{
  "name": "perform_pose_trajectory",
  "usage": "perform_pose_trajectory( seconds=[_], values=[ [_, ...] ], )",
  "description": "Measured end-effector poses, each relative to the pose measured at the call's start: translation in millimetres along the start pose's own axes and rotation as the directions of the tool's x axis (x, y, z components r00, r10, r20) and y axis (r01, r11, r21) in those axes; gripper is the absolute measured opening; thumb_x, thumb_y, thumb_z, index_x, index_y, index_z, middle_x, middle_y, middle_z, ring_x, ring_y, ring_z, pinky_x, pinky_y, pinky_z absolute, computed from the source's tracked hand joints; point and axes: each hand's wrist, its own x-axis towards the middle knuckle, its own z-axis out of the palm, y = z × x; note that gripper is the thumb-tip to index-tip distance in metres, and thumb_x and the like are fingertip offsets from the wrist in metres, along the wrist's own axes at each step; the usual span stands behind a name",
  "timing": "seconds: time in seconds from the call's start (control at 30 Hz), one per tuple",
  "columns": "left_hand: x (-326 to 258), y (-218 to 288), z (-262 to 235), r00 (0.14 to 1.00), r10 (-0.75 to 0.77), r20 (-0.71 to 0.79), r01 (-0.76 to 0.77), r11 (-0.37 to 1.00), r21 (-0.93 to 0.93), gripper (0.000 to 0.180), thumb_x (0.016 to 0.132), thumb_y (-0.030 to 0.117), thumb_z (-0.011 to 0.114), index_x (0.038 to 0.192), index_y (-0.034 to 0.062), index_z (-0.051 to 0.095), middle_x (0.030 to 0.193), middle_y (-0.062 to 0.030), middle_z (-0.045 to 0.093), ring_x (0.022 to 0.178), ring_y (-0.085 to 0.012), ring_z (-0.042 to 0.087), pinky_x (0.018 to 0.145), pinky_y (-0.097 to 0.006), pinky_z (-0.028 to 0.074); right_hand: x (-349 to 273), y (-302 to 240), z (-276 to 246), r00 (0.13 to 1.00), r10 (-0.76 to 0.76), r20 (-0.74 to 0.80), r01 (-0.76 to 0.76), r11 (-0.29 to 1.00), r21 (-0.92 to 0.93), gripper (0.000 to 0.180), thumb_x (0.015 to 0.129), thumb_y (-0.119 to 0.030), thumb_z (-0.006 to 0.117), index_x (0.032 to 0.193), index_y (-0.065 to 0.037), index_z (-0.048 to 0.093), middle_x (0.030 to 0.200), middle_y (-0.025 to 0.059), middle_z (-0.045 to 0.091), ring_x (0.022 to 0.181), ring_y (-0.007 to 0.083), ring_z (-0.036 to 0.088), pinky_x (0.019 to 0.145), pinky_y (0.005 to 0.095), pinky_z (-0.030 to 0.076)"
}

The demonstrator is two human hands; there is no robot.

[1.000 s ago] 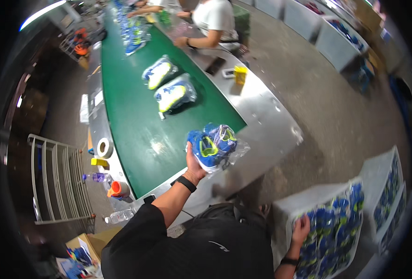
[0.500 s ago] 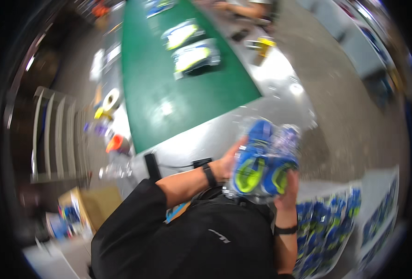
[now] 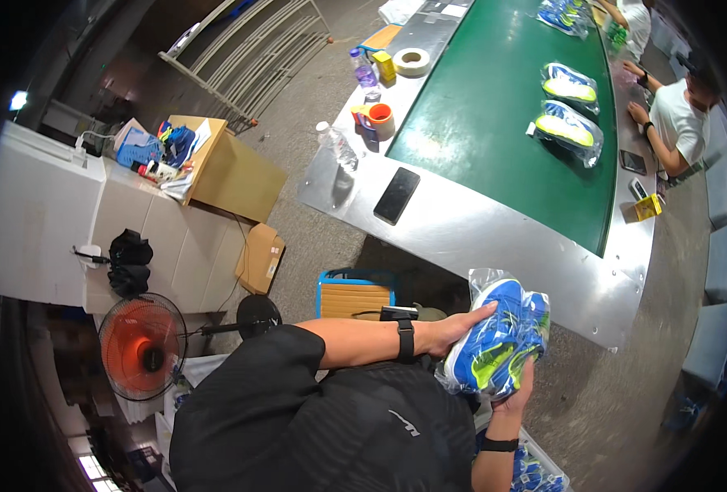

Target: Picking up a bin of packaged shoes and placing them onto a conveyor belt for further processing.

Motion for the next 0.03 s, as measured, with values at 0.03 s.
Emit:
perform_pose_trajectory(
  seconds=[0.03],
  values=[
    [-6.0,1.2,-6.6,0.999,0.017,-0.038,-0.018,1.000,-0.019,0.069,0.098,0.057,0.050,0.145,0.0062,0.046,0.138,-0.0123,0.059,0.122,-0.0231,0.060,0.108,-0.039,0.045,1.9,5.8,10.2,0.999,0.037,-0.009,-0.037,0.999,0.022,0.057,0.103,-0.038,0.049,0.145,0.000,0.041,0.142,0.0174,0.052,0.127,0.0331,0.054,0.109,0.0476,0.043]
  ],
)
